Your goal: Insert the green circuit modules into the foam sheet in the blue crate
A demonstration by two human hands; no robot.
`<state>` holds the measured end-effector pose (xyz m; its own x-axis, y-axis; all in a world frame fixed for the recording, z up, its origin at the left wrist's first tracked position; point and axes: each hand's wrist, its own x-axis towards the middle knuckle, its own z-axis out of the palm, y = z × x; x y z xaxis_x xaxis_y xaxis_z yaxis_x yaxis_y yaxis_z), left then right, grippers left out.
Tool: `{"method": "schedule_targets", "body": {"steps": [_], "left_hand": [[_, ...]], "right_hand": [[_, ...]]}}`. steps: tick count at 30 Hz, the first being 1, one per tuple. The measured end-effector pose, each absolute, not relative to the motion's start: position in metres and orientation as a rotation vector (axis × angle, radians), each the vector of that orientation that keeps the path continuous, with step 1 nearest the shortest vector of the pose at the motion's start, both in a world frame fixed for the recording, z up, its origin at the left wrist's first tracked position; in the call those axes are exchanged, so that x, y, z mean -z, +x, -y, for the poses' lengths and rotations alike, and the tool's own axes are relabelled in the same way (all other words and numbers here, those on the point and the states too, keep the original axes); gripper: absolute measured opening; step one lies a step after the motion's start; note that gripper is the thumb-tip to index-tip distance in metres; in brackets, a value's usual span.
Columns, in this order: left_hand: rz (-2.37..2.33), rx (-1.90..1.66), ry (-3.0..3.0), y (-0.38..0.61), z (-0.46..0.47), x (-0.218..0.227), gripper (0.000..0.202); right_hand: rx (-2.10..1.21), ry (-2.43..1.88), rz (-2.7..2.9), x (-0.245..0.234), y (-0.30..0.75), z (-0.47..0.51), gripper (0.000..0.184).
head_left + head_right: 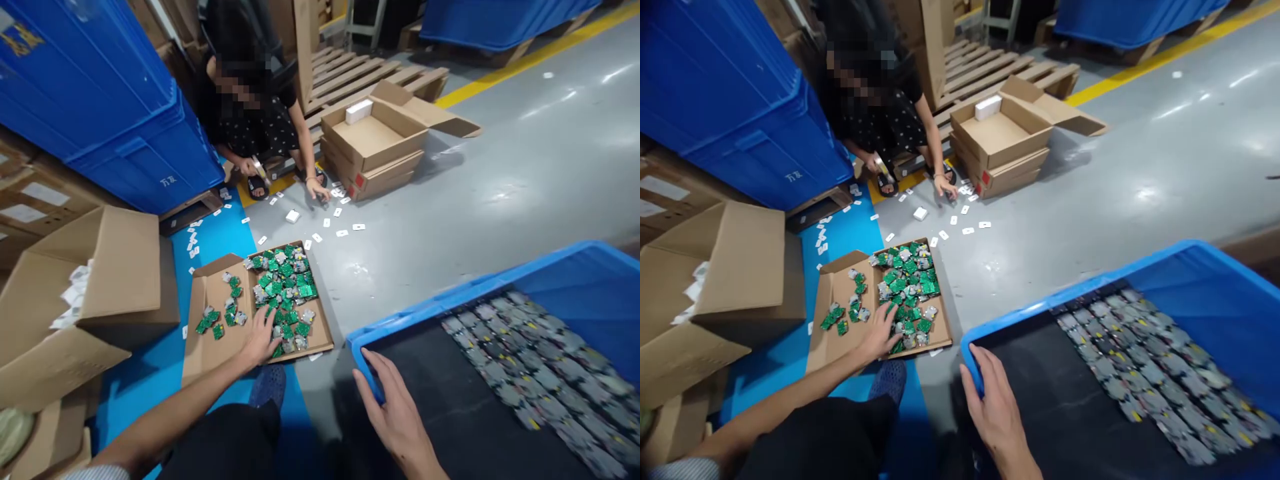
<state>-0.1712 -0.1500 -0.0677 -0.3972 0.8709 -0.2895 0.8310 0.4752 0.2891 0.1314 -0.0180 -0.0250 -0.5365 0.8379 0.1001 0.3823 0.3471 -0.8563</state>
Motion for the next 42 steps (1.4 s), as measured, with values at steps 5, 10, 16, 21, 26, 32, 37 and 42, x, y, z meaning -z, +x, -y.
{"method": "schedule_targets", "body": {"steps": [5, 10, 16, 21, 26, 32, 37, 42], "left_hand": [[-2.318, 0.075, 1.299, -0.192, 0.149, 0.083, 0.090], [-2.309, 0.119, 1.268, -0.182, 0.162, 0.091, 0.088], [-2.265, 0.203, 1.252, -0.171, 0.175, 0.094, 0.072], [-2.291, 0.222, 1.218, -0.170, 0.161, 0.095, 0.063], [-2.261, 0.193, 1.205, -0.177, 0.169, 0.083, 0.037], [-2.224, 0.151, 1.150, -0.176, 0.175, 0.083, 0.051], [-2.244, 0.022, 1.034, -0.172, 0.161, 0.090, 0.053], [-2.228, -0.272, 0.945, -0.175, 0.163, 0.082, 0.042]], "right_hand": [[-1.083, -1.069, 2.159, 0.034, 0.133, 0.018, 0.043], [-1.107, -1.063, 2.141, 0.034, 0.133, 0.016, 0.043], [-1.134, -1.103, 2.161, 0.030, 0.134, 0.016, 0.045], [-1.129, -1.072, 2.138, 0.027, 0.134, 0.016, 0.045], [-1.124, -1.072, 2.131, 0.031, 0.133, 0.015, 0.045], [-1.136, -1.080, 2.125, 0.031, 0.133, 0.015, 0.045], [-1.154, -1.072, 2.109, 0.029, 0.134, 0.015, 0.045], [-1.147, -1.063, 2.090, 0.027, 0.134, 0.014, 0.043]]}}
